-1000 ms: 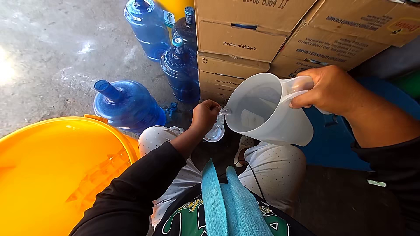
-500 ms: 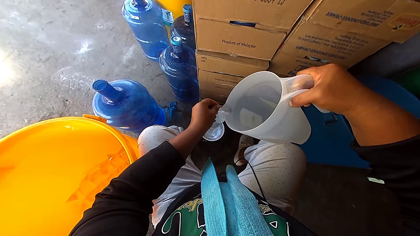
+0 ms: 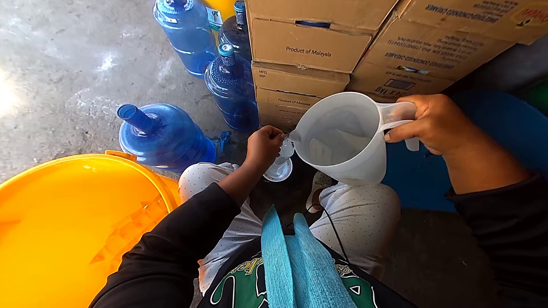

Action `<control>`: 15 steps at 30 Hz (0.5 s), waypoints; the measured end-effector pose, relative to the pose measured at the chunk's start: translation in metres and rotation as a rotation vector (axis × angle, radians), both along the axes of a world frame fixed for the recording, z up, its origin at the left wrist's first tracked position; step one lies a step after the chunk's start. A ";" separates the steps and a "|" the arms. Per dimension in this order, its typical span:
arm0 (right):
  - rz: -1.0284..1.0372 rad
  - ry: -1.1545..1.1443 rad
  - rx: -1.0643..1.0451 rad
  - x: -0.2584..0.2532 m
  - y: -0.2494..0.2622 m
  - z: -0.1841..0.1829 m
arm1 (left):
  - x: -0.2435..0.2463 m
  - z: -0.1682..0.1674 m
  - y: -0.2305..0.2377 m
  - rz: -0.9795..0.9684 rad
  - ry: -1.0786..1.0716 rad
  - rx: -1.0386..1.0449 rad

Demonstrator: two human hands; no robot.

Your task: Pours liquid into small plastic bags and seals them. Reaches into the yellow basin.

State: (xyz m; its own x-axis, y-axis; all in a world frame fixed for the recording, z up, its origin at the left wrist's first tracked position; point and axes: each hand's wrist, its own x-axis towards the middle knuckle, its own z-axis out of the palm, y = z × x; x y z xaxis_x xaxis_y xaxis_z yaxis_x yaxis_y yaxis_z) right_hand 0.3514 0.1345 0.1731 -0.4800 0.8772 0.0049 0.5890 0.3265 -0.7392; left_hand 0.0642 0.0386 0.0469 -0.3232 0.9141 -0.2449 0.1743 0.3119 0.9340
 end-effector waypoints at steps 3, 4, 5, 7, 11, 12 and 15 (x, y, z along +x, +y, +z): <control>-0.084 0.172 -0.090 0.016 0.005 -0.027 | -0.002 -0.001 0.001 0.009 -0.006 0.004; -0.112 0.239 -0.106 0.021 0.008 -0.040 | -0.003 -0.001 0.001 0.008 -0.005 0.003; -0.141 0.294 -0.110 0.024 0.010 -0.053 | -0.004 0.000 0.002 0.007 -0.004 0.001; -0.200 0.402 -0.085 0.025 0.012 -0.087 | -0.005 0.000 0.001 0.015 -0.005 -0.002; -0.345 0.607 -0.064 0.009 0.012 -0.163 | -0.007 -0.002 0.002 0.033 -0.012 0.001; -0.393 0.646 -0.065 0.001 0.012 -0.181 | -0.007 -0.002 0.002 0.038 -0.012 -0.002; -0.524 0.714 -0.083 -0.029 0.012 -0.226 | -0.005 -0.001 0.003 0.051 -0.020 -0.011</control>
State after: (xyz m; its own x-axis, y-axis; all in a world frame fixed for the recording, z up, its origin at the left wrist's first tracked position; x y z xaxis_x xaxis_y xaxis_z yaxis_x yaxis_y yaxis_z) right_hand 0.3221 0.1467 -0.0530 0.0766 0.9942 0.0760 0.0368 0.0734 -0.9966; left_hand 0.0588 0.0420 0.0458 -0.3644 0.8936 -0.2620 0.1389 0.3303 0.9336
